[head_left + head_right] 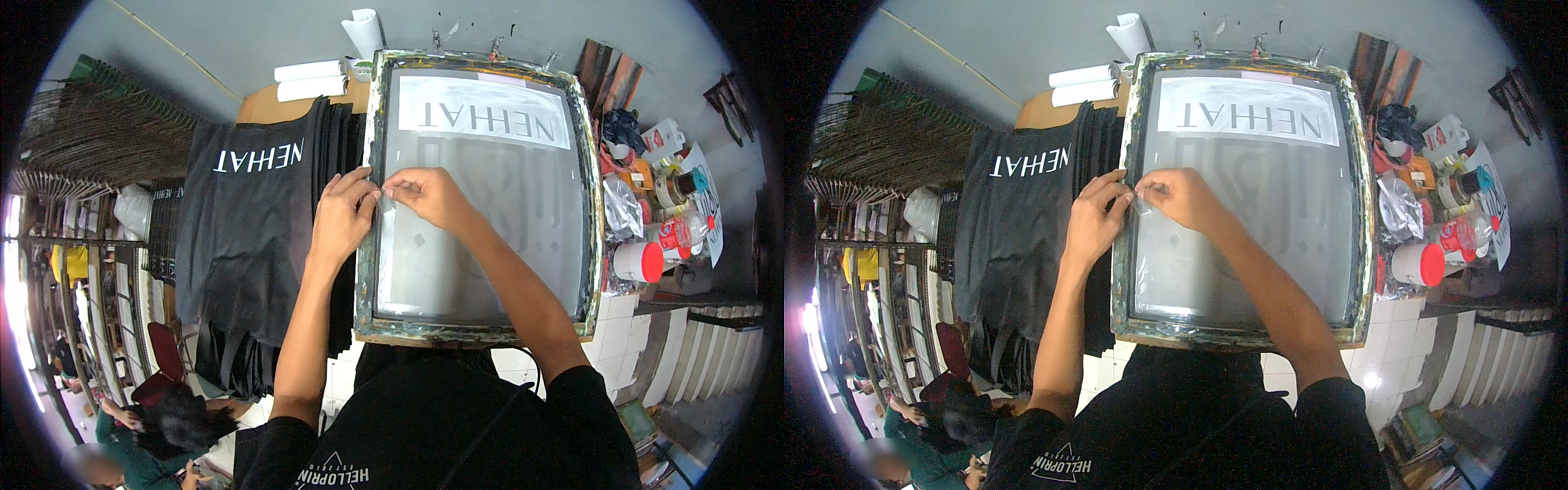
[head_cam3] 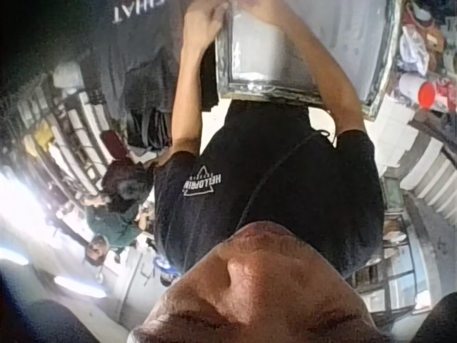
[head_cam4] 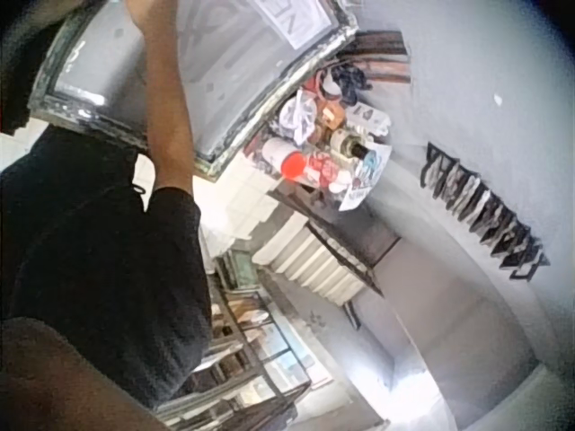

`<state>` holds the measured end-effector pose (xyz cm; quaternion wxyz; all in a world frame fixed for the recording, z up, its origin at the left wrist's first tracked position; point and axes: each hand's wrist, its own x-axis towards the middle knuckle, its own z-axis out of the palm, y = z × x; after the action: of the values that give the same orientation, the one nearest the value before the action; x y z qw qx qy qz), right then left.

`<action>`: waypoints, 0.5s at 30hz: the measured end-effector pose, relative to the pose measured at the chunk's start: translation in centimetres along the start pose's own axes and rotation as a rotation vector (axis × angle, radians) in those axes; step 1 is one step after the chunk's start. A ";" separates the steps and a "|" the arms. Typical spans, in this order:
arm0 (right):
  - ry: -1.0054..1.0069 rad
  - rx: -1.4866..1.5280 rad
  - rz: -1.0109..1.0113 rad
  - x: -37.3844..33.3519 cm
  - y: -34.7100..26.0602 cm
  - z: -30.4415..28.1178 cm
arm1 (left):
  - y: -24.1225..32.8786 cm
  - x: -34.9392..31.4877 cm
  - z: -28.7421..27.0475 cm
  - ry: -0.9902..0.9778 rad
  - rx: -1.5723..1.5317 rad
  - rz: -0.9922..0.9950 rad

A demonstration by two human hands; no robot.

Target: The person uses a utility knife and a cloth to remove tape and residue from the edges of a screen printing frame.

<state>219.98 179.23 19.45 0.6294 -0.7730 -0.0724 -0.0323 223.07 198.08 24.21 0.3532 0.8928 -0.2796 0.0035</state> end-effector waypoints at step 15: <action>0.133 -0.540 -0.006 -0.6 -1.3 -5.1 | -0.5 0.3 0.1 0.029 0.093 0.091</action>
<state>219.38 174.41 21.69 0.4036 -0.9089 -0.0220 -0.1027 223.55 198.15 23.90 0.3146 0.8944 -0.3146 0.0455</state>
